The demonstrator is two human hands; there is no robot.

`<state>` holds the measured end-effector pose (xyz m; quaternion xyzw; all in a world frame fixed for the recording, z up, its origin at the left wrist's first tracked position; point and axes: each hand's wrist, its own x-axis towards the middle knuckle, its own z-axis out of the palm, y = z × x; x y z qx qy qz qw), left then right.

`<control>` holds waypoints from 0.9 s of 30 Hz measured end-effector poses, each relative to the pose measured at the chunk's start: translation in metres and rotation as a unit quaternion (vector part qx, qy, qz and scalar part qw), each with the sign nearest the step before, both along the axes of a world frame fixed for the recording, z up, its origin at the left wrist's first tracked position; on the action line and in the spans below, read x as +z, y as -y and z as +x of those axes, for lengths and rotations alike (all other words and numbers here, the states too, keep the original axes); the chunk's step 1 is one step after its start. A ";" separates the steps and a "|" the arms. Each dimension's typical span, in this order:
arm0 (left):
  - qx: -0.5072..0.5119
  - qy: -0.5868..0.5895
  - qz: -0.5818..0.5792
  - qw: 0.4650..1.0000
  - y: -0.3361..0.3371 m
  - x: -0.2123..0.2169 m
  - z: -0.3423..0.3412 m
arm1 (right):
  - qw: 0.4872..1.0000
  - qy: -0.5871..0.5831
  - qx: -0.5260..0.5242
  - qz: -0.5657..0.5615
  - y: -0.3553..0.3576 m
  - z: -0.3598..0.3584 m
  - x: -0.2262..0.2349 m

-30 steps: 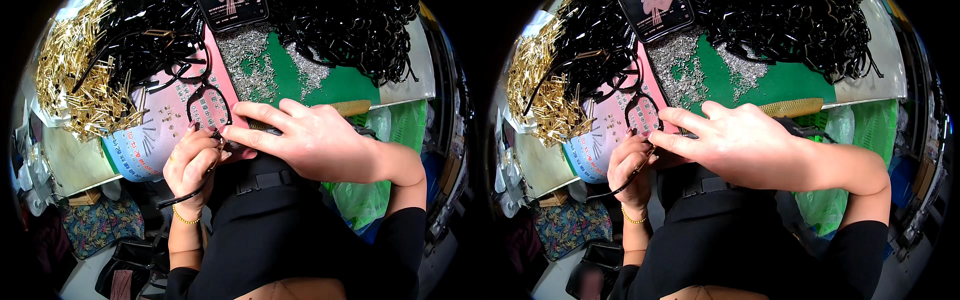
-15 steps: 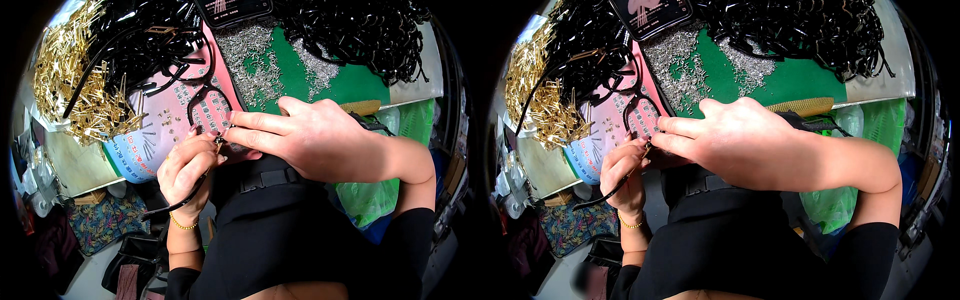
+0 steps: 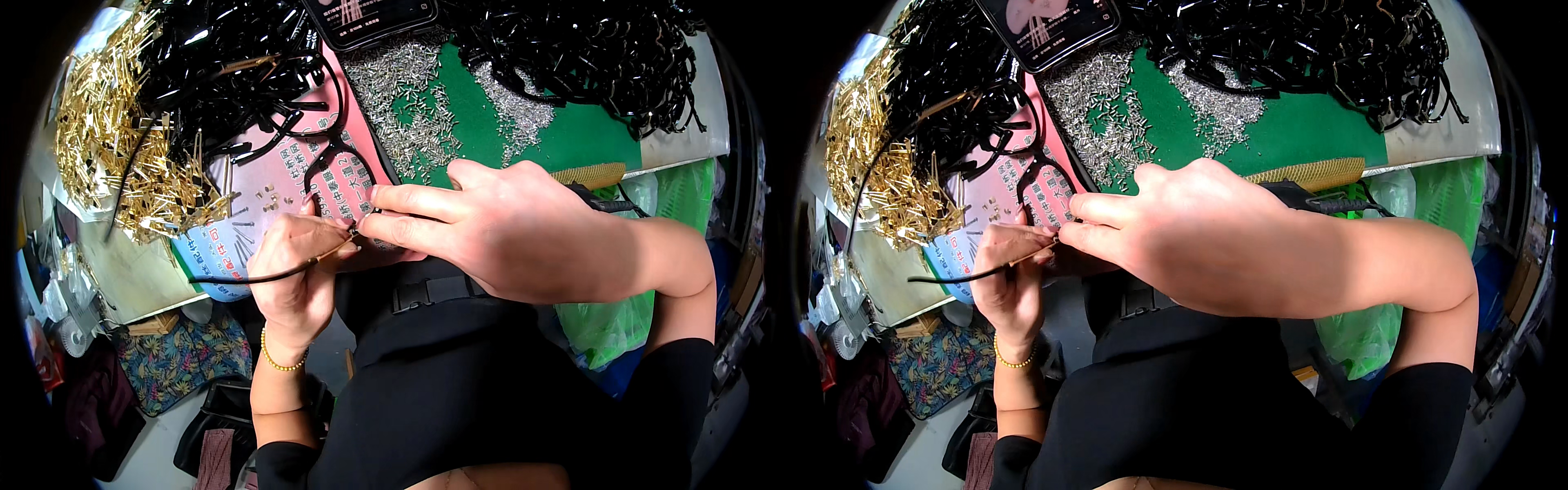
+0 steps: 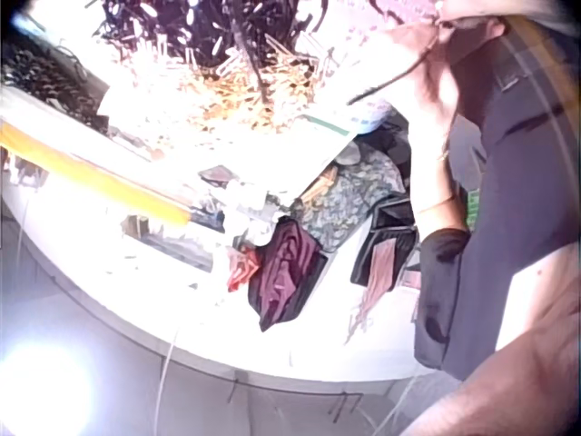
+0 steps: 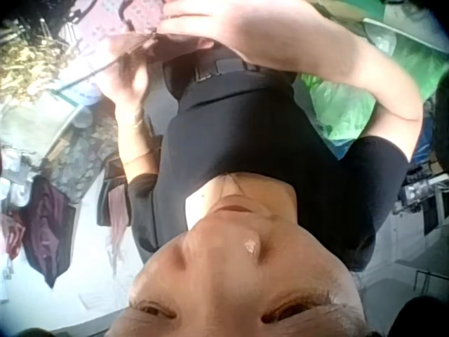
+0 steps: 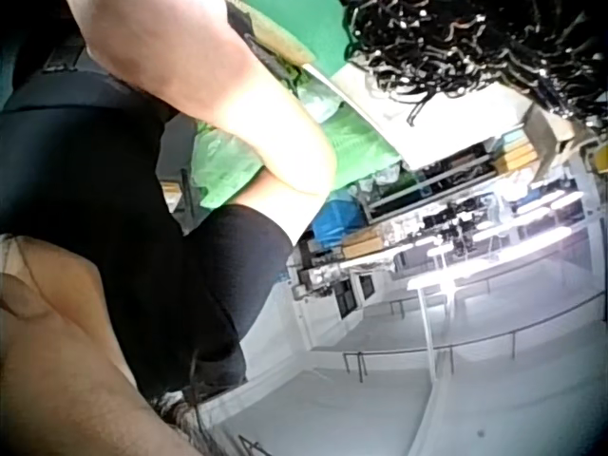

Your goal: The person assembles eyeglasses by hand at a cluttered workbench. They pick up black frames and gold-colored metal arms, then attach the arms to the frames using a small tool to secure the joints. The process is repeated for multiple pairs.

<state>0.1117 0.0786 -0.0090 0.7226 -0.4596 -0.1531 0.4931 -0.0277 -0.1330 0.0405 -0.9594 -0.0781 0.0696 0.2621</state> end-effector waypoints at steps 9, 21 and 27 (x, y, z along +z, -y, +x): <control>-0.063 0.156 -0.047 0.985 -0.004 -0.008 0.003 | 1.000 0.011 -0.003 0.012 0.000 0.000 -0.002; -0.091 0.132 -0.022 0.987 -0.001 0.001 0.013 | 0.999 -0.025 0.027 0.012 0.002 0.007 0.008; -0.071 0.140 -0.043 0.987 -0.003 -0.008 0.010 | 0.982 0.084 0.012 -0.169 -0.012 0.003 -0.003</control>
